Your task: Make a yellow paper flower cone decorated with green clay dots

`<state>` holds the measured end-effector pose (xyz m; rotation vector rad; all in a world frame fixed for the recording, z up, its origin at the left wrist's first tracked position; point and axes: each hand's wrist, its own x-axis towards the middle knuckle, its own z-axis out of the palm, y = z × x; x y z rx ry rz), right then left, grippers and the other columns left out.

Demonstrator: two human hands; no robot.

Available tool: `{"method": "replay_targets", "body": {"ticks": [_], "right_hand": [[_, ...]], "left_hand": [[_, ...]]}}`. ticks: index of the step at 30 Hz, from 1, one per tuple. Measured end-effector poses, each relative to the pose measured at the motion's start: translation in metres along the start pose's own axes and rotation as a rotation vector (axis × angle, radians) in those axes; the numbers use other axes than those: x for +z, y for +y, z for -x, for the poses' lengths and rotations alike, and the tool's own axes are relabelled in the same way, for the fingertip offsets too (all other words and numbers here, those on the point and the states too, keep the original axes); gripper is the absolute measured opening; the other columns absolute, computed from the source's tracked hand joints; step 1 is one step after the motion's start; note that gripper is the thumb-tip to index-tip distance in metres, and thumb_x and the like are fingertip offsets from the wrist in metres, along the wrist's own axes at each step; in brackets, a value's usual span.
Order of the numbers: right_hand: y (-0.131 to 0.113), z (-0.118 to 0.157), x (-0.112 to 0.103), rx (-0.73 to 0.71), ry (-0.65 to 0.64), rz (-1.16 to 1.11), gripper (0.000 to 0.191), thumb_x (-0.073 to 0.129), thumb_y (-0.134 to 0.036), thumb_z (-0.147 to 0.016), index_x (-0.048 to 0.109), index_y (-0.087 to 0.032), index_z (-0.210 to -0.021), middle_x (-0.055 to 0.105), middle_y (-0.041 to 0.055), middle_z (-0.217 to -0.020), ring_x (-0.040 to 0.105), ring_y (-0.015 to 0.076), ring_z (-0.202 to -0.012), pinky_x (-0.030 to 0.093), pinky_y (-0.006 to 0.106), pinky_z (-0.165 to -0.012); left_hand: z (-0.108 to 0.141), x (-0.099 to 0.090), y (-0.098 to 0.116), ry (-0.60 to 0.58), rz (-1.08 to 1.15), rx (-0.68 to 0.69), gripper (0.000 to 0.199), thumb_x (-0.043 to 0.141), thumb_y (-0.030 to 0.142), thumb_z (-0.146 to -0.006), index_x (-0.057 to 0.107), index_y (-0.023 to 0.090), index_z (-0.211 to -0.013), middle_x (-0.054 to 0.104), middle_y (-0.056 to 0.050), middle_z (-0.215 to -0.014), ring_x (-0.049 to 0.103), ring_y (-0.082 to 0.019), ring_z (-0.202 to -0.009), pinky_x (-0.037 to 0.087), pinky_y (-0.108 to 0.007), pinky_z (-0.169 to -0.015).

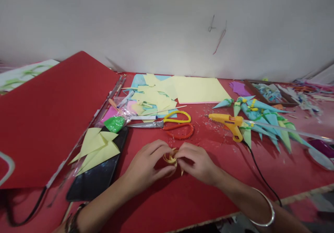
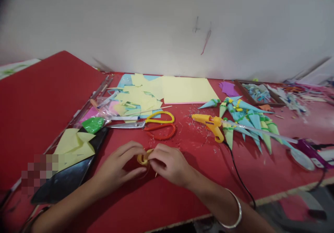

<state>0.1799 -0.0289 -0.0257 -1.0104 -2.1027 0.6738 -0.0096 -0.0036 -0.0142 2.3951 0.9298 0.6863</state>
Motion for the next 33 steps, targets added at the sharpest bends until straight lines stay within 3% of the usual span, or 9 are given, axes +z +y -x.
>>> {"method": "replay_targets", "body": {"ticks": [5,8,13,17,21,26,33], "right_hand": [[0.002,-0.003,-0.001,0.122,0.227,-0.051,0.011,0.048,-0.011,-0.078,0.055,-0.019,-0.082,0.053,0.0003,-0.073,0.051,0.0103,-0.063,0.042,0.020,-0.056],[0.002,-0.004,0.000,0.169,0.267,-0.098,0.010,0.048,-0.010,-0.076,0.051,-0.019,-0.079,0.050,0.0004,-0.075,0.050,0.0099,-0.063,0.043,0.019,-0.055],[-0.002,-0.004,0.002,0.142,0.143,-0.120,0.011,0.049,-0.008,-0.074,0.049,-0.019,-0.076,0.046,0.0001,-0.078,0.047,0.0087,-0.062,0.042,0.018,-0.055],[-0.003,-0.003,0.001,0.110,0.074,-0.084,0.011,0.050,-0.009,-0.075,0.050,-0.019,-0.078,0.047,0.0006,-0.081,0.048,0.0099,-0.067,0.042,0.020,-0.060],[-0.003,-0.003,0.000,0.123,0.099,-0.073,0.009,0.049,-0.010,-0.075,0.049,-0.019,-0.077,0.046,0.0001,-0.079,0.046,0.0097,-0.065,0.040,0.020,-0.059],[-0.003,-0.004,0.000,0.161,0.120,-0.121,0.007,0.049,-0.013,-0.077,0.048,-0.019,-0.074,0.045,-0.0005,-0.076,0.044,0.0087,-0.061,0.038,0.019,-0.055],[-0.005,-0.004,0.000,0.241,0.037,-0.257,0.010,0.050,-0.014,-0.076,0.048,-0.020,-0.083,0.045,-0.0003,-0.082,0.047,0.0076,-0.062,0.041,0.020,-0.055]], "left_hand": [[0.000,-0.002,-0.001,-0.029,0.055,-0.099,0.024,0.056,0.019,-0.076,0.048,0.023,-0.099,0.057,-0.002,-0.095,0.057,-0.016,-0.086,0.047,-0.029,-0.073],[-0.001,0.000,0.002,-0.065,0.032,-0.146,0.039,0.062,0.027,-0.072,0.044,0.023,-0.107,0.057,-0.005,-0.103,0.056,-0.020,-0.093,0.047,-0.034,-0.076],[-0.001,0.009,0.004,-0.034,-0.085,-0.140,0.057,0.067,0.036,-0.067,0.041,0.020,-0.115,0.054,-0.010,-0.113,0.053,-0.025,-0.101,0.045,-0.041,-0.084],[-0.001,0.011,0.004,-0.039,-0.086,-0.160,0.047,0.061,0.033,-0.072,0.044,0.019,-0.114,0.056,-0.010,-0.112,0.054,-0.024,-0.100,0.046,-0.039,-0.082],[-0.003,0.007,0.006,-0.050,-0.047,-0.195,0.045,0.060,0.030,-0.074,0.043,0.020,-0.114,0.055,-0.008,-0.112,0.054,-0.022,-0.100,0.046,-0.037,-0.082],[-0.002,0.009,0.008,-0.074,0.008,-0.214,0.046,0.060,0.027,-0.074,0.041,0.022,-0.115,0.053,-0.007,-0.113,0.053,-0.021,-0.101,0.045,-0.033,-0.084],[-0.001,0.014,0.004,-0.053,0.018,-0.237,0.033,0.051,0.023,-0.080,0.043,0.024,-0.112,0.054,-0.005,-0.110,0.055,-0.019,-0.098,0.046,-0.031,-0.080]]}}
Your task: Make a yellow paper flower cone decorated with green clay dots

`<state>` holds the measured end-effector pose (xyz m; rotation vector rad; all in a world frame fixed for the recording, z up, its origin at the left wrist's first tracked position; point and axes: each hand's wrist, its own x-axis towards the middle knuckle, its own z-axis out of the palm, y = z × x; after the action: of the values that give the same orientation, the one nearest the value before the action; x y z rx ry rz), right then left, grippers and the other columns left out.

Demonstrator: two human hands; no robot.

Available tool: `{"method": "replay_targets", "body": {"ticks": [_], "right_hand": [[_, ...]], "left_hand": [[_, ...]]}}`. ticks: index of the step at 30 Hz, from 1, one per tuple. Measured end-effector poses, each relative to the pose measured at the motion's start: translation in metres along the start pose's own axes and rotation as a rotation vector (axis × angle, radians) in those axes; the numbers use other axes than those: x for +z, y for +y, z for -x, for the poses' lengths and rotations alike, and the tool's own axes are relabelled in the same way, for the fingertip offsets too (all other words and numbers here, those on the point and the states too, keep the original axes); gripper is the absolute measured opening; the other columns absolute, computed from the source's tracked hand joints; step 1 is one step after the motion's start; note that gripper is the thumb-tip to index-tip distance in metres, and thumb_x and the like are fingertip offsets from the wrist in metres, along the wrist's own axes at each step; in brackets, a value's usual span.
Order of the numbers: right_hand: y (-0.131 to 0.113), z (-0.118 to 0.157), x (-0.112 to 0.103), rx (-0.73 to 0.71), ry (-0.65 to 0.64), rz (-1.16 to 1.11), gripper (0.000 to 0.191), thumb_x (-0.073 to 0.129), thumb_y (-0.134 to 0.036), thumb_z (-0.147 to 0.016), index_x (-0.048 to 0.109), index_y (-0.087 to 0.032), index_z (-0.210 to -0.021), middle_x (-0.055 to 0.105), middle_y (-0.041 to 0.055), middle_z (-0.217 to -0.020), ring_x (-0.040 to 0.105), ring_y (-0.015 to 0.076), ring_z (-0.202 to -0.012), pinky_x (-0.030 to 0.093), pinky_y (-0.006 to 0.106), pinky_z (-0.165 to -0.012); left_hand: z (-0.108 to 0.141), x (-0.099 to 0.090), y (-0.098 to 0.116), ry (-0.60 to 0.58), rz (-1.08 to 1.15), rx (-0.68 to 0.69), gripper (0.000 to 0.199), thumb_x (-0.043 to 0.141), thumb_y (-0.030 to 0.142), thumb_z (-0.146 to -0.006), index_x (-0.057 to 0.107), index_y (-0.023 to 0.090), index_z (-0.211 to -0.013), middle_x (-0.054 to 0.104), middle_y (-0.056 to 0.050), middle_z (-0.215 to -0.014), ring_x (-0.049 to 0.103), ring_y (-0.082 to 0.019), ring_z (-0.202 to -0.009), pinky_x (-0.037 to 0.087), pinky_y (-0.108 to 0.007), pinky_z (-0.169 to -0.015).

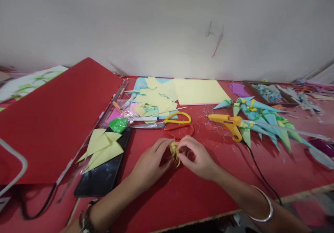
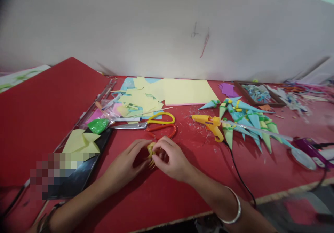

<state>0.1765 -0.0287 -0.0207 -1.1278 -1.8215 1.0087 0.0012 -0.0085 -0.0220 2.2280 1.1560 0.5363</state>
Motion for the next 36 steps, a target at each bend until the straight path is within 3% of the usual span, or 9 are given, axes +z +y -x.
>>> {"method": "replay_targets", "body": {"ticks": [6,20,27,31,36], "right_hand": [[0.005,-0.001,0.001,0.166,-0.080,-0.168,0.026,0.055,-0.015,-0.072,0.041,-0.021,-0.093,0.045,-0.0013,-0.086,0.048,0.0057,-0.059,0.041,0.019,-0.050],[0.010,0.001,0.002,0.144,-0.109,-0.028,0.031,0.051,-0.012,-0.074,0.042,-0.021,-0.103,0.046,-0.0037,-0.071,0.046,0.0080,-0.059,0.040,0.020,-0.053],[0.008,0.002,0.002,0.172,-0.106,0.042,0.037,0.054,-0.016,-0.075,0.040,-0.020,-0.109,0.045,-0.0039,-0.070,0.044,0.0089,-0.057,0.038,0.021,-0.053],[0.008,0.001,0.001,0.165,-0.113,0.050,0.035,0.055,-0.020,-0.076,0.041,-0.020,-0.109,0.047,-0.0024,-0.075,0.044,0.0088,-0.059,0.038,0.021,-0.053],[0.010,0.001,0.001,0.135,-0.094,0.039,0.038,0.057,-0.021,-0.074,0.040,-0.022,-0.108,0.045,-0.0028,-0.079,0.041,0.0062,-0.053,0.035,0.019,-0.049]], "left_hand": [[0.000,0.000,-0.005,0.001,-0.012,-0.002,0.033,0.050,0.020,-0.080,0.043,0.023,-0.112,0.054,-0.005,-0.110,0.055,-0.018,-0.097,0.046,-0.031,-0.081],[-0.001,-0.002,-0.003,0.009,-0.116,0.052,0.031,0.055,0.016,-0.073,0.049,0.021,-0.104,0.060,-0.004,-0.093,0.056,-0.020,-0.086,0.045,-0.033,-0.075],[0.001,-0.001,-0.006,0.019,-0.159,0.148,0.043,0.054,0.011,-0.071,0.045,0.021,-0.112,0.062,-0.004,-0.092,0.055,-0.020,-0.086,0.043,-0.035,-0.078],[0.001,-0.003,-0.006,0.032,-0.151,0.156,0.039,0.053,0.017,-0.074,0.044,0.022,-0.112,0.062,-0.003,-0.090,0.056,-0.019,-0.084,0.044,-0.035,-0.077],[0.003,-0.021,-0.003,0.103,-0.156,0.119,0.033,0.051,0.028,-0.078,0.045,0.021,-0.109,0.062,-0.004,-0.089,0.058,-0.019,-0.083,0.046,-0.034,-0.075]]}}
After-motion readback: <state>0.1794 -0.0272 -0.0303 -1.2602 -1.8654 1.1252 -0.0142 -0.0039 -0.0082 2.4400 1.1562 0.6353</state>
